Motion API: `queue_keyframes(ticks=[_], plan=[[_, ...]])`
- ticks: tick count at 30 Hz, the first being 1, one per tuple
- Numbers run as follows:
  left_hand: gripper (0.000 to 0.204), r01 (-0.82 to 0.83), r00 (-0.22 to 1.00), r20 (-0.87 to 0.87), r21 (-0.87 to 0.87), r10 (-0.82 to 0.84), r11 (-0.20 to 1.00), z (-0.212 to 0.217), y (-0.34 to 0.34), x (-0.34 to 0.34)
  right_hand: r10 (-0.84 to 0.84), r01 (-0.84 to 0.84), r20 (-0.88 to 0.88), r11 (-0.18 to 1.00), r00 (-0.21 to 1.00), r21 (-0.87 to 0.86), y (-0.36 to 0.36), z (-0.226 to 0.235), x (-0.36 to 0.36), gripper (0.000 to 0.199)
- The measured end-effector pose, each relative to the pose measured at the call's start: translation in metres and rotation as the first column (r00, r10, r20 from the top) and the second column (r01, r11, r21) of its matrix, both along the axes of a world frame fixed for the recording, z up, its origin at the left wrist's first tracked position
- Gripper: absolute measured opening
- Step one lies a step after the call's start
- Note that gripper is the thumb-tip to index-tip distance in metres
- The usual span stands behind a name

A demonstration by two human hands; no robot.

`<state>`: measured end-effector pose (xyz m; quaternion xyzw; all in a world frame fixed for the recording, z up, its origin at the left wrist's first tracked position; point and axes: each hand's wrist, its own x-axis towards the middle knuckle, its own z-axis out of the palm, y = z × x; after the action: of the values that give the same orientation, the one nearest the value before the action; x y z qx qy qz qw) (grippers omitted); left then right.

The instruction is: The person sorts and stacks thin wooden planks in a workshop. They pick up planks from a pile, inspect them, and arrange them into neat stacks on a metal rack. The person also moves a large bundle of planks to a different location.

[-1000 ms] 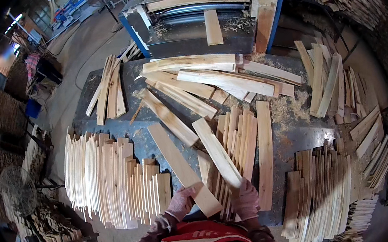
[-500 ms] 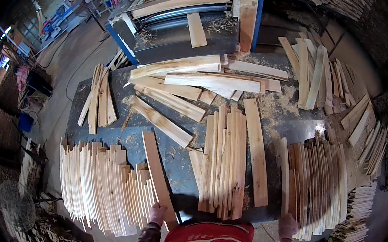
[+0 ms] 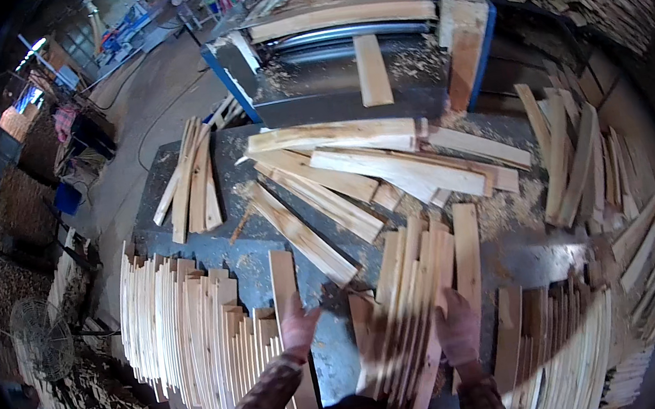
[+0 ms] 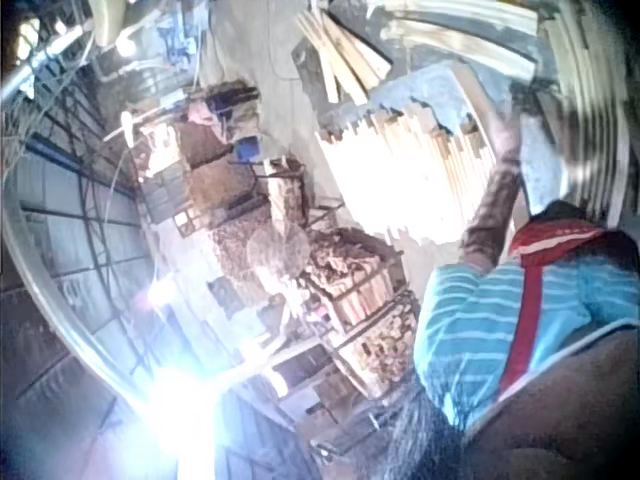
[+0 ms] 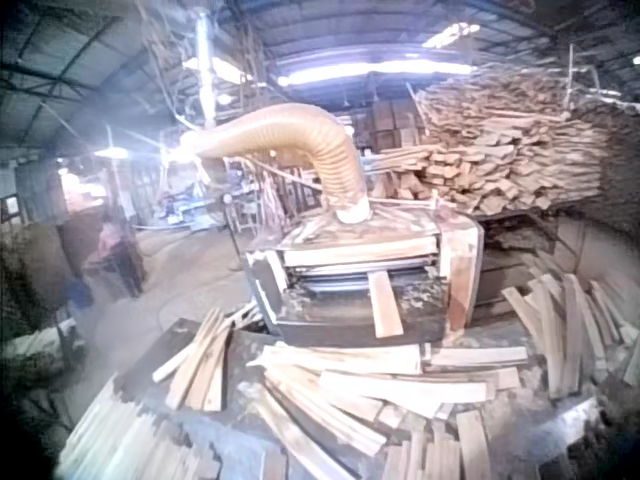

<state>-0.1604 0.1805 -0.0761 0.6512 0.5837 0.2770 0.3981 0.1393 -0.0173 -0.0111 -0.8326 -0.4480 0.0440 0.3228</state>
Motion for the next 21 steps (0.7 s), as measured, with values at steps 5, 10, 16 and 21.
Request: queue_keyframes(ticks=[5,10,16,21], plan=[[0.101,-0.106,0.900,-0.434,-0.151,0.031,0.983,-0.004,0.079,0.126,0.280,-0.250,0.153,0.949,0.948,-0.190,0.211,-0.035,0.002,0.057],[0.106,-0.291,0.777,-0.614,-0.153,0.140,0.944,-0.008,0.106,0.172,0.349,-0.195,0.301,0.876,0.887,-0.441,0.292,-0.071,0.012,0.069],[0.108,-0.277,0.929,-0.252,0.012,0.271,0.961,-0.029,0.094,0.109,0.235,-0.514,-0.755,0.843,0.613,-0.155,0.278,-0.029,0.007,0.043],[0.078,-0.262,0.952,0.057,-0.361,0.301,0.895,0.025,0.069,0.077,0.117,-0.148,-0.981,0.979,-0.153,0.140,0.172,-0.023,0.002,0.035]])
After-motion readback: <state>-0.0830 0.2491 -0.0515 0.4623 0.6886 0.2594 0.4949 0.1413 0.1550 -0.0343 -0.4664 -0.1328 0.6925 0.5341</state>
